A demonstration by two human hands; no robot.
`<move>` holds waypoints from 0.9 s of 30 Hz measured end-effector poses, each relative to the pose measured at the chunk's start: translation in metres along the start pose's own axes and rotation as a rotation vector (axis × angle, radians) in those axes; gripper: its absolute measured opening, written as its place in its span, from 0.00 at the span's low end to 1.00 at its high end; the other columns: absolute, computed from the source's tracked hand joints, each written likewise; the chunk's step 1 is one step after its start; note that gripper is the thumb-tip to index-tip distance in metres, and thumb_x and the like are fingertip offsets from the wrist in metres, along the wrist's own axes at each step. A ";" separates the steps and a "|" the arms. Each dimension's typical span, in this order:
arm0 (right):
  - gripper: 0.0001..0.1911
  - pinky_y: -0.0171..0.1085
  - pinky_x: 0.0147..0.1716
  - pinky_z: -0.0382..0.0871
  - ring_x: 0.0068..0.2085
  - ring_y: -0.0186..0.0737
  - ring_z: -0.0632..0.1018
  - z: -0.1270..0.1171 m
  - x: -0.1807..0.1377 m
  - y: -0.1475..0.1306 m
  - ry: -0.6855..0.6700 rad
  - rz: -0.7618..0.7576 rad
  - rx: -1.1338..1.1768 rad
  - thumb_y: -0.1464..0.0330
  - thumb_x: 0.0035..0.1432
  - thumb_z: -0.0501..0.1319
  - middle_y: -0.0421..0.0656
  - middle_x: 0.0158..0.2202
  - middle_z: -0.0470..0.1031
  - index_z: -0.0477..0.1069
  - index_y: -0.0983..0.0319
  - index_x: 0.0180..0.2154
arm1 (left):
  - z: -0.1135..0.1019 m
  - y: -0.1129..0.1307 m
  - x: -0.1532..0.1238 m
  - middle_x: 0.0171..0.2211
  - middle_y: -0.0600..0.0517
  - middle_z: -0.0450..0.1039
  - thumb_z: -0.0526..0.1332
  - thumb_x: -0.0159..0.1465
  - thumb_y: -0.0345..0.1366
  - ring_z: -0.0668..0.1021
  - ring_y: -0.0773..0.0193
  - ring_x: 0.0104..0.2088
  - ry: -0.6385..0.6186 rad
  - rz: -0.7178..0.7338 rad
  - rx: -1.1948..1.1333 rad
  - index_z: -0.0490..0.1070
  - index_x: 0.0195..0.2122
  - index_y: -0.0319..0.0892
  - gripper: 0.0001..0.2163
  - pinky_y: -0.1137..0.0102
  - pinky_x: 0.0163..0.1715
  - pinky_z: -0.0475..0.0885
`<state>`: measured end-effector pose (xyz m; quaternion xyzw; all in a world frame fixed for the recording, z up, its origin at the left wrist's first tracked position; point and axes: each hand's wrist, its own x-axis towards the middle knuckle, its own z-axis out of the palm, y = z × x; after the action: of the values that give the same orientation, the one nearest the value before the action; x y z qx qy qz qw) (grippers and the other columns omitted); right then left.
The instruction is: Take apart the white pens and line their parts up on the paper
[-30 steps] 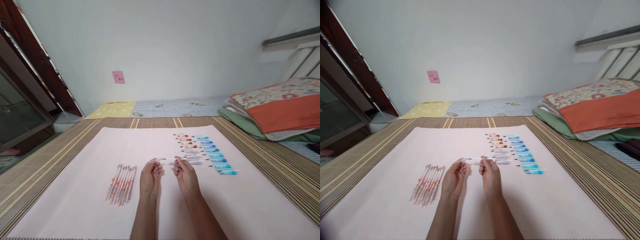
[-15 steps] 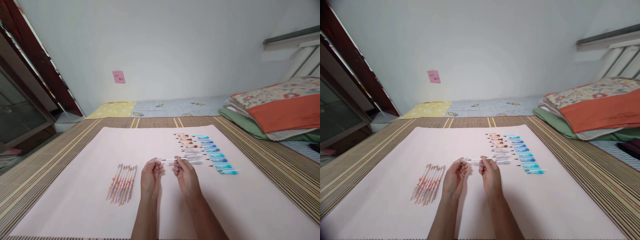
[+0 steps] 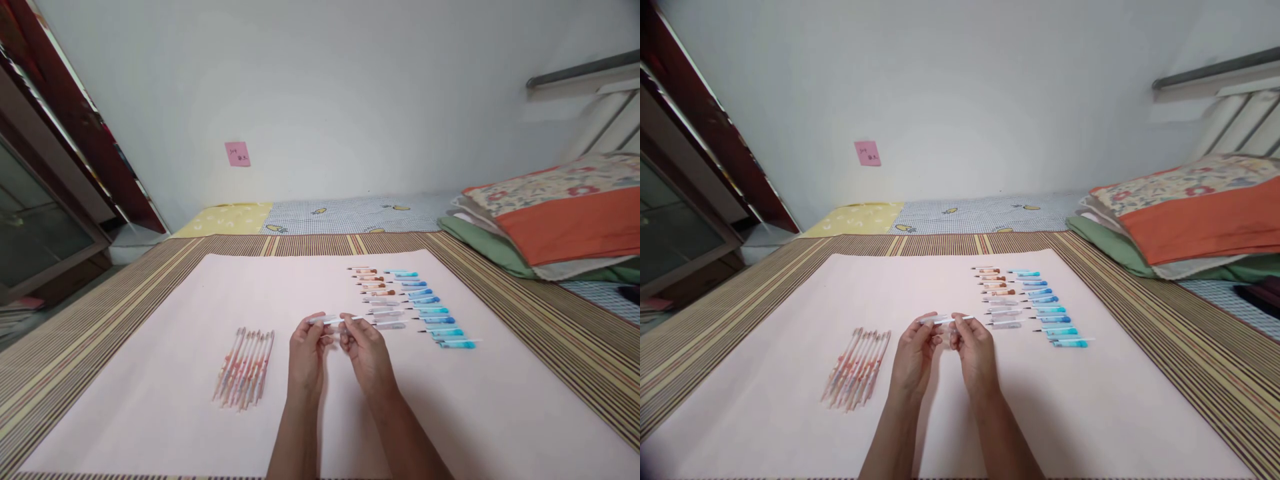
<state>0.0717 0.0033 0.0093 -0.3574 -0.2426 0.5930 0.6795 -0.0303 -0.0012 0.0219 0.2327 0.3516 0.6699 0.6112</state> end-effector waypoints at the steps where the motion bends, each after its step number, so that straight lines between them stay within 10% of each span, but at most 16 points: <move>1: 0.15 0.34 0.24 0.59 0.23 0.29 0.66 0.000 0.000 0.000 -0.001 0.003 0.004 0.60 0.45 0.76 0.37 0.25 0.72 0.79 0.63 0.31 | 0.000 0.000 0.000 0.30 0.50 0.78 0.75 0.50 0.36 0.77 0.69 0.27 0.001 0.003 0.008 0.78 0.37 0.36 0.16 0.76 0.27 0.71; 27: 0.19 0.34 0.23 0.57 0.22 0.30 0.66 0.001 0.000 -0.005 -0.014 0.024 -0.057 0.57 0.39 0.78 0.38 0.20 0.73 0.77 0.63 0.26 | 0.006 -0.005 -0.004 0.30 0.47 0.81 0.75 0.50 0.37 0.79 0.63 0.28 -0.098 0.029 0.158 0.79 0.35 0.36 0.14 0.68 0.34 0.74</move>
<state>0.0745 0.0030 0.0137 -0.3752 -0.2600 0.5964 0.6603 -0.0225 -0.0036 0.0225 0.3179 0.3693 0.6368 0.5976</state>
